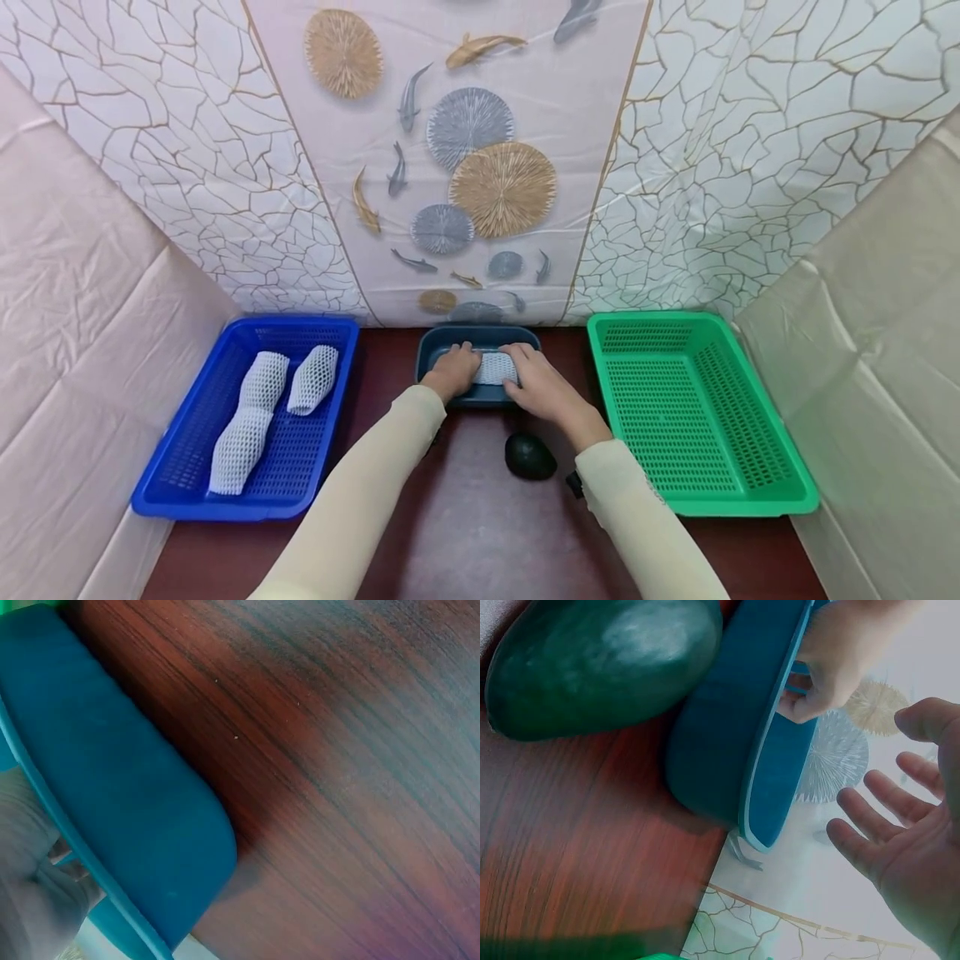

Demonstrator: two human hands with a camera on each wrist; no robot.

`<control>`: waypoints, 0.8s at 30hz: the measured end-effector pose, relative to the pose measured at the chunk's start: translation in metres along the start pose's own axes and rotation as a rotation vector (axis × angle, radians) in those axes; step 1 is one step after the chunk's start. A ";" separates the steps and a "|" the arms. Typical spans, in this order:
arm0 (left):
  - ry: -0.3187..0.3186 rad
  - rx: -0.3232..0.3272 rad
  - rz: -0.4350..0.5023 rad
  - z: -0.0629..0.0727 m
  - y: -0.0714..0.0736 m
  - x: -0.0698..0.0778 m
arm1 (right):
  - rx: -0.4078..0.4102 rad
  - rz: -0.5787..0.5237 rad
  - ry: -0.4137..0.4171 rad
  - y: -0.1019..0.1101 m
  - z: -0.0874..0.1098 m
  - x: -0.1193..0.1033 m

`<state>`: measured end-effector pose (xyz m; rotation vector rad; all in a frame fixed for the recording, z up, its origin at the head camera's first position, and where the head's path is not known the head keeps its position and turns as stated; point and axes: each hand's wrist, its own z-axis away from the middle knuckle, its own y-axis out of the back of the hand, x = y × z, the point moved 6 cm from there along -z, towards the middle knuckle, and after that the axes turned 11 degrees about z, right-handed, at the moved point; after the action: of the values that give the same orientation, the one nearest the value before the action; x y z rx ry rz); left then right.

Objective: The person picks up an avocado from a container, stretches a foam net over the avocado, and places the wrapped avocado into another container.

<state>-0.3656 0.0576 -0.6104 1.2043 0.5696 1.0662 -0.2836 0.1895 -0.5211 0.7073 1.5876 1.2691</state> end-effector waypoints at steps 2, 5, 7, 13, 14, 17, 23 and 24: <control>0.002 0.011 -0.012 0.002 0.001 -0.001 | 0.000 -0.012 -0.005 0.001 0.003 0.000; -0.008 0.063 -0.001 0.007 0.008 -0.001 | 0.013 -0.038 -0.015 0.005 0.006 0.001; -0.024 0.109 0.025 0.010 0.015 -0.001 | 0.030 -0.049 -0.022 0.008 0.009 0.003; -0.058 0.203 0.122 0.019 0.032 0.000 | 0.072 -0.044 -0.048 0.017 0.015 0.011; -0.060 0.216 0.130 0.021 0.034 0.000 | 0.078 -0.039 -0.052 0.018 0.016 0.012; -0.076 0.256 0.146 0.026 0.039 0.001 | 0.105 -0.021 -0.054 0.020 0.018 0.016; -0.121 0.364 0.268 0.046 0.054 0.001 | 0.188 -0.031 -0.085 0.022 0.024 0.023; -0.123 0.383 0.307 0.050 0.056 0.000 | 0.195 -0.036 -0.090 0.021 0.026 0.023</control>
<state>-0.3442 0.0339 -0.5428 1.7232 0.5165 1.1605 -0.2716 0.2264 -0.5084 0.8420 1.6561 1.0514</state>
